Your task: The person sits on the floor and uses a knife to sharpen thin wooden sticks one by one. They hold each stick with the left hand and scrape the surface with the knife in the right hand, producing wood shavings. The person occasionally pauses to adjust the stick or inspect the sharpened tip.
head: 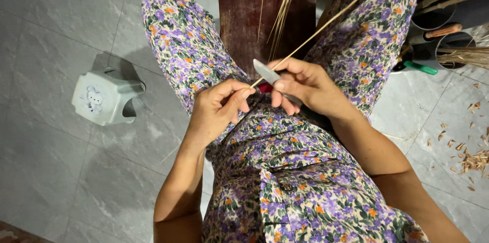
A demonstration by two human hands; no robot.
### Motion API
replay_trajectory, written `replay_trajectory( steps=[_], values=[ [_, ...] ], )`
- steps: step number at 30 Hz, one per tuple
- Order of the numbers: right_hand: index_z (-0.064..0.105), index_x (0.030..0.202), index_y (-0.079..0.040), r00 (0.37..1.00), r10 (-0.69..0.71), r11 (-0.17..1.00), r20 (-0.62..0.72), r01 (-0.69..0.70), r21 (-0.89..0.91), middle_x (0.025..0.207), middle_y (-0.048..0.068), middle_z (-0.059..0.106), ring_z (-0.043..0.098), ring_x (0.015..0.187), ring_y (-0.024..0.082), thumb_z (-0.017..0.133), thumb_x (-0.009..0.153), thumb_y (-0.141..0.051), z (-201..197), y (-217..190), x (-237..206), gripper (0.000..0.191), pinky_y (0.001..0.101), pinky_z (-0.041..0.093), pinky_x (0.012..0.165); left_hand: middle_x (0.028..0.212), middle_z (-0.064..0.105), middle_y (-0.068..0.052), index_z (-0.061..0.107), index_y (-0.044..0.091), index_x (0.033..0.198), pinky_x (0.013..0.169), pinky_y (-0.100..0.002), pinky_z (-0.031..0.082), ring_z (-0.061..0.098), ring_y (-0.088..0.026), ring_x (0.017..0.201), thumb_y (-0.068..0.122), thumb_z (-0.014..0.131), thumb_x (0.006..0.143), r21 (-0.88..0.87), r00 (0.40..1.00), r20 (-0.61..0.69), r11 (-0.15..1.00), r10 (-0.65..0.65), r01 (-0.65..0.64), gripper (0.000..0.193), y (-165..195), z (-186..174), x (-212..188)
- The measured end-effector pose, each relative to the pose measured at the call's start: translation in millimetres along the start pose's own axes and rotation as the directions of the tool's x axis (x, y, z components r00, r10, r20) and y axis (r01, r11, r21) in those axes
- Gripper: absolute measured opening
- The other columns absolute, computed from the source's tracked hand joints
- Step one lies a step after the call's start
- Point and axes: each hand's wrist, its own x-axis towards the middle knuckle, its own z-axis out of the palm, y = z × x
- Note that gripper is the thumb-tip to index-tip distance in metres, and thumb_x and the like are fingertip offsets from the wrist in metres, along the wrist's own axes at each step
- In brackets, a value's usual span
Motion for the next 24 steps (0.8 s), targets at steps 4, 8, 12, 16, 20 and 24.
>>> replay_trajectory(
  steps=[4, 8, 12, 16, 20, 24],
  values=[
    [0.059, 0.135, -0.002, 0.991, -0.067, 0.997, -0.119, 0.06, -0.056, 0.08, 0.013, 0.072, 0.059, 0.054, 0.011, 0.058, 0.106, -0.008, -10, -8, 0, 0.03, 0.0241, 0.047, 0.047, 0.073, 0.071, 0.001, 0.075, 0.006, 0.108, 0.048, -0.019, 0.046, 0.058, -0.003, 0.053, 0.014, 0.064, 0.103, 0.016, 1.0, 0.014, 1.0, 0.021, -0.021, 0.015, -5, 0, 0],
    [0.056, 0.14, 0.001, 0.934, -0.214, 0.975, -0.285, 0.222, -0.003, 0.084, 0.014, 0.071, 0.058, 0.054, 0.014, 0.06, 0.108, -0.008, -34, -23, -5, 0.034, 0.0254, 0.046, 0.049, 0.076, 0.072, 0.0, 0.075, 0.005, 0.109, 0.05, -0.02, 0.047, 0.058, -0.003, 0.054, 0.014, 0.062, 0.103, -0.021, 0.999, 0.043, 1.0, 0.012, -0.011, 0.017, -10, -9, -5],
    [0.051, 0.152, 0.003, 0.874, -0.314, 0.942, -0.371, 0.336, -0.005, 0.085, 0.015, 0.069, 0.057, 0.055, 0.015, 0.063, 0.108, -0.008, -51, -35, -12, 0.048, 0.0252, 0.045, 0.054, 0.078, 0.074, -0.002, 0.074, 0.004, 0.11, 0.05, -0.019, 0.047, 0.06, -0.004, 0.054, 0.015, 0.061, 0.104, -0.044, 1.0, -0.026, 0.999, -0.007, 0.006, 0.018, -11, -11, 3],
    [0.05, 0.15, 0.005, 0.847, -0.371, 0.924, -0.38, 0.379, -0.057, 0.084, 0.014, 0.068, 0.055, 0.054, 0.016, 0.062, 0.11, -0.008, -61, -44, -9, 0.043, 0.0228, 0.043, 0.05, 0.085, 0.072, -0.002, 0.07, 0.005, 0.117, 0.052, -0.019, 0.048, 0.061, -0.004, 0.058, 0.017, 0.06, 0.105, -0.22, 0.995, -0.102, 0.975, -0.015, -0.008, 0.02, -7, -4, 34],
    [0.051, 0.152, 0.003, 0.836, -0.402, 0.894, -0.374, 0.447, 0.038, 0.083, 0.014, 0.068, 0.055, 0.055, 0.015, 0.06, 0.113, -0.009, -76, -52, 14, 0.042, 0.0239, 0.044, 0.05, 0.092, 0.069, -0.002, 0.071, 0.004, 0.116, 0.052, -0.02, 0.045, 0.063, -0.006, 0.062, 0.02, 0.06, 0.107, -0.339, 0.977, -0.198, 0.929, 0.085, -0.149, 0.022, -3, 11, 100],
    [0.054, 0.147, 0.003, 0.829, -0.353, 0.911, -0.434, 0.41, 0.041, 0.086, 0.014, 0.068, 0.055, 0.057, 0.015, 0.059, 0.112, -0.008, -90, -48, 36, 0.037, 0.0252, 0.044, 0.051, 0.099, 0.072, 0.0, 0.074, 0.004, 0.116, 0.055, -0.021, 0.048, 0.059, -0.004, 0.071, 0.021, 0.065, 0.103, -0.331, 0.951, -0.277, 0.916, 0.138, -0.229, 0.023, -4, 31, 176]
  ],
)
